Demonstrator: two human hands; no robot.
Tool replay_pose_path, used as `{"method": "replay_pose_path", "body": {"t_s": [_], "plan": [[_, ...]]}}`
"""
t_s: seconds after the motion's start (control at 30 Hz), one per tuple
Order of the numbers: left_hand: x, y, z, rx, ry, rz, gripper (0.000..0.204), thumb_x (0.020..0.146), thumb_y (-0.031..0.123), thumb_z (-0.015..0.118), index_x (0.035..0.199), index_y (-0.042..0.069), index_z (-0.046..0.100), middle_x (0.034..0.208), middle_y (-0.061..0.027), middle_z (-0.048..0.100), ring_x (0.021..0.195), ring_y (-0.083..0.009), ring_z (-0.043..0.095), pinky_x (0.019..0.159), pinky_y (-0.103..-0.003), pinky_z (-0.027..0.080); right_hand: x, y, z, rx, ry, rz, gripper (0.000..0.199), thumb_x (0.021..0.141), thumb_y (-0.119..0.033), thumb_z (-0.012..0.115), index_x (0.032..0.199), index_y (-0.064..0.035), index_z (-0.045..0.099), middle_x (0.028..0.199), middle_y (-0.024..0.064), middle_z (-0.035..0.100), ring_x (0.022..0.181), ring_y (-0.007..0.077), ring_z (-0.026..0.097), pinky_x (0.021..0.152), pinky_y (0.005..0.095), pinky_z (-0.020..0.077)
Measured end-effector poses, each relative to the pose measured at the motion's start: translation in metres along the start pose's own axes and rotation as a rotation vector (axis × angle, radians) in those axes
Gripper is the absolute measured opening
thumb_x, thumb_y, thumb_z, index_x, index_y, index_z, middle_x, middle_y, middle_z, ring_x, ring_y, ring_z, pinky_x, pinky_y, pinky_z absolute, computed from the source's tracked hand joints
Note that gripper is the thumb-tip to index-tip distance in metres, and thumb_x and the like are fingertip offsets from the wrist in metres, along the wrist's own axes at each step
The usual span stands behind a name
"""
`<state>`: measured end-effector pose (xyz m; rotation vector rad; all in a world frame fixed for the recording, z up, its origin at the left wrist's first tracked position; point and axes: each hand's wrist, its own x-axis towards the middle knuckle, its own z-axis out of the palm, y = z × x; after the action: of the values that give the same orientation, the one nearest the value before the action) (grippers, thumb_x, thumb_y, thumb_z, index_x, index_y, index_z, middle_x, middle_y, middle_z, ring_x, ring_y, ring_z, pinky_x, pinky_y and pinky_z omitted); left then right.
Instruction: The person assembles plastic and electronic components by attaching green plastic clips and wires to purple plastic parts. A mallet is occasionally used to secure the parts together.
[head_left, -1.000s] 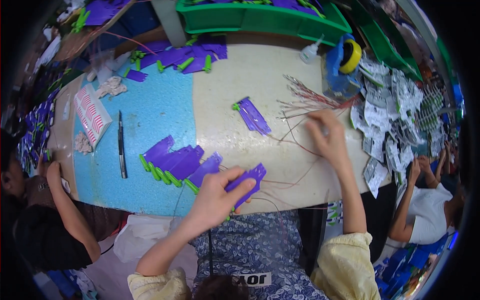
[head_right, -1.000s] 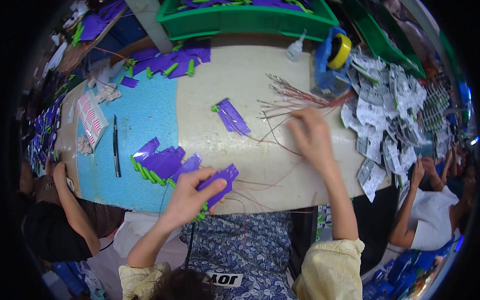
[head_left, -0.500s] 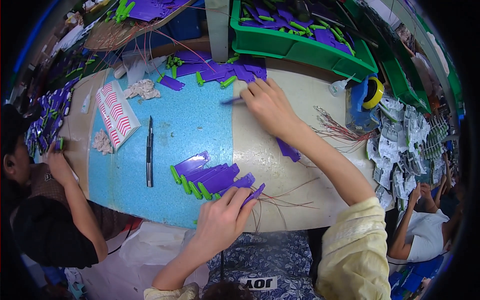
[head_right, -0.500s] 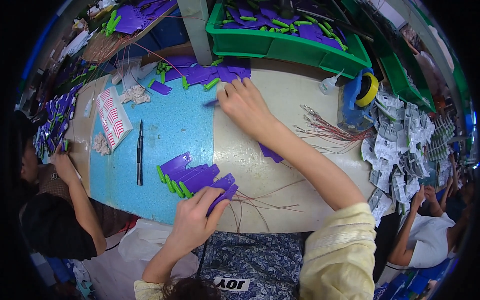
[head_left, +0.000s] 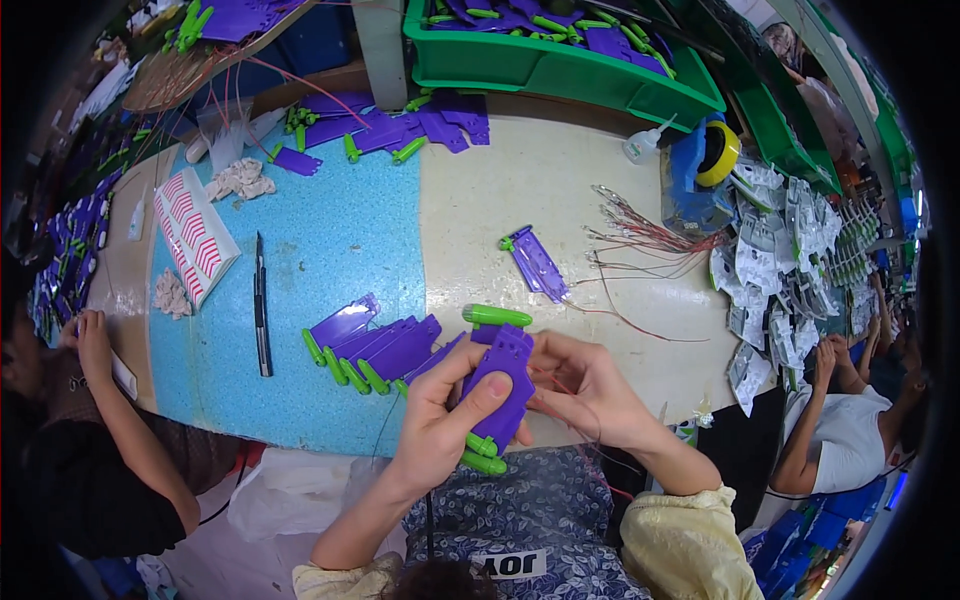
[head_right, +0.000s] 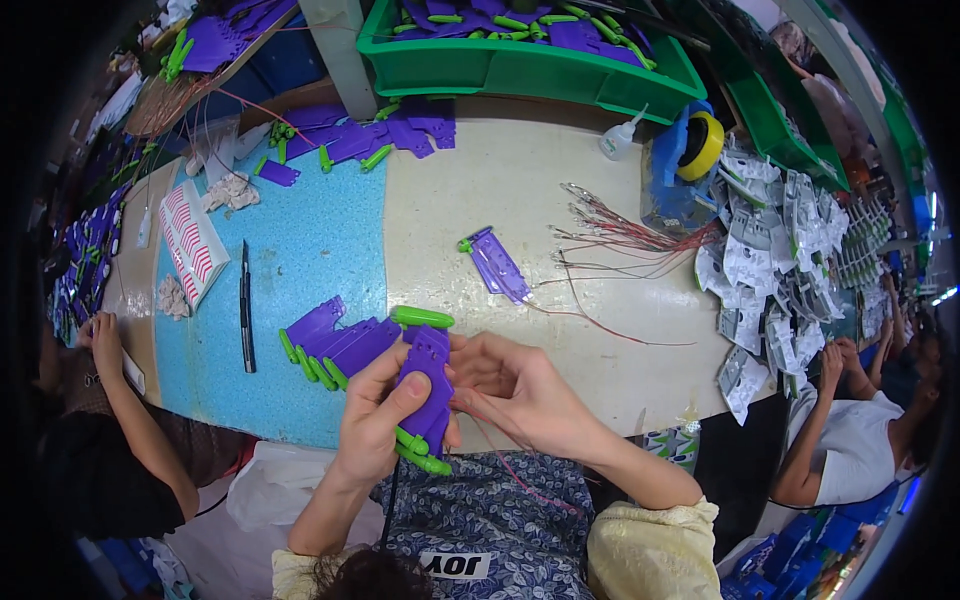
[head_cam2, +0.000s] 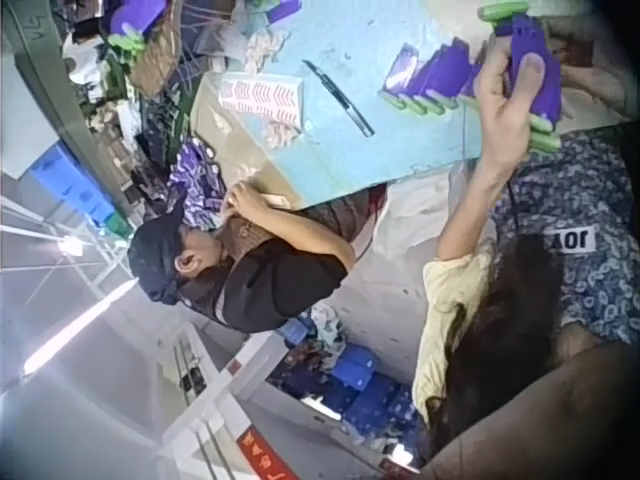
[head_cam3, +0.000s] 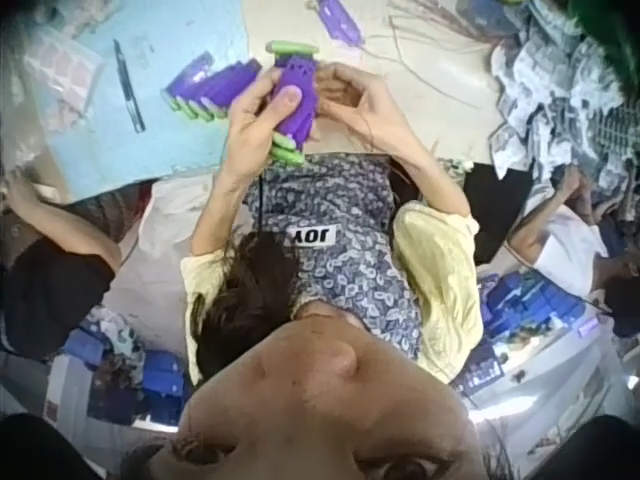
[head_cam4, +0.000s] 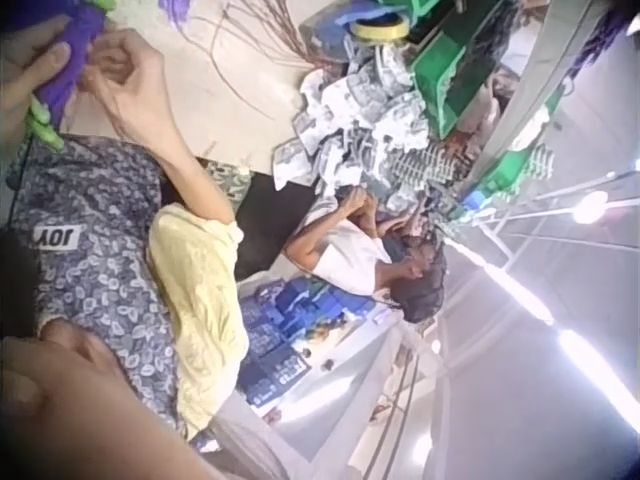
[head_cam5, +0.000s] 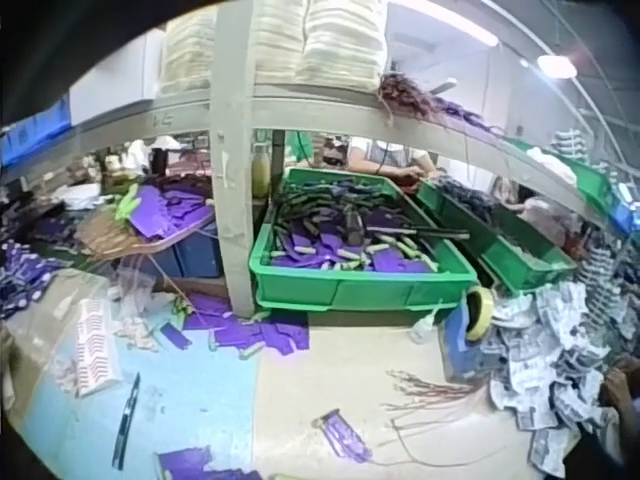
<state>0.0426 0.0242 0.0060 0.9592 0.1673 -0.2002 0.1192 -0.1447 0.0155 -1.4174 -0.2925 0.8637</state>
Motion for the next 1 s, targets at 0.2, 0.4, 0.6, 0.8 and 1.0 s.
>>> {"method": "replay_pose_path", "body": {"t_s": [0.2, 0.4, 0.6, 0.8, 1.0], "plan": [[-0.002, 0.002, -0.003, -0.336, -0.166, -0.208, 0.028, 0.098, 0.019, 0.058, 0.116, -0.002, 0.057, 0.102, -0.0101, 0.063, 0.07, -0.0207, 0.07, 0.063, -0.028, 0.056, -0.014, -0.002, -0.012, 0.2, -0.033, 0.143, 0.031, 0.094, -0.01, 0.065, 0.119, 0.0048, 0.053, 0.098, 0.0076, 0.068, 0.087, 0.0097, 0.065, 0.078, 0.0252, 0.0523], [-0.003, 0.011, 0.009, 0.256, -0.307, -0.128, 0.019, 0.096, 0.013, 0.061, 0.109, -0.001, 0.063, 0.125, -0.0101, 0.051, 0.074, -0.0133, 0.066, 0.065, -0.026, 0.055, -0.032, -0.002, -0.027, 0.135, -0.082, 0.149, 0.048, 0.083, 0.005, 0.071, 0.125, 0.0026, 0.048, 0.086, 0.0082, 0.067, 0.077, 0.0119, 0.067, 0.068, 0.0246, 0.0552], [0.0, 0.032, 0.014, 0.453, -0.36, -0.21, 0.02, 0.095, 0.015, 0.063, 0.109, 0.0, 0.064, 0.108, -0.0073, 0.058, 0.072, -0.0111, 0.064, 0.064, -0.025, 0.053, -0.039, 0.0, -0.034, -0.371, -0.083, -0.285, 0.06, 0.08, 0.009, 0.067, 0.135, -0.0006, 0.047, 0.089, 0.0135, 0.068, 0.075, 0.0218, 0.069, 0.067, 0.0299, 0.0569], [0.022, 0.053, -0.008, 0.41, -0.46, -0.512, 0.023, 0.096, 0.018, 0.063, 0.111, 0.0, 0.063, 0.087, -0.0044, 0.065, 0.066, -0.0103, 0.064, 0.059, -0.024, 0.053, -0.026, 0.006, -0.062, -1.348, 0.14, -0.963, 0.023, 0.081, 0.007, 0.063, 0.104, 0.0098, 0.062, 0.085, 0.0156, 0.067, 0.063, 0.0242, 0.064, 0.049, 0.0347, 0.0501], [0.077, 0.078, -0.068, 0.551, 0.135, -0.123, 0.023, 0.097, 0.02, 0.061, 0.108, 0.001, 0.063, 0.093, -0.0087, 0.068, 0.064, -0.0136, 0.067, 0.054, -0.023, 0.051, 0.027, 0.025, -0.077, -1.243, 0.514, -0.909, 0.047, 0.074, 0.005, 0.071, 0.12, 0.0005, 0.063, 0.095, 0.0145, 0.056, 0.074, 0.0261, 0.054, 0.061, 0.0331, 0.0485]]}}
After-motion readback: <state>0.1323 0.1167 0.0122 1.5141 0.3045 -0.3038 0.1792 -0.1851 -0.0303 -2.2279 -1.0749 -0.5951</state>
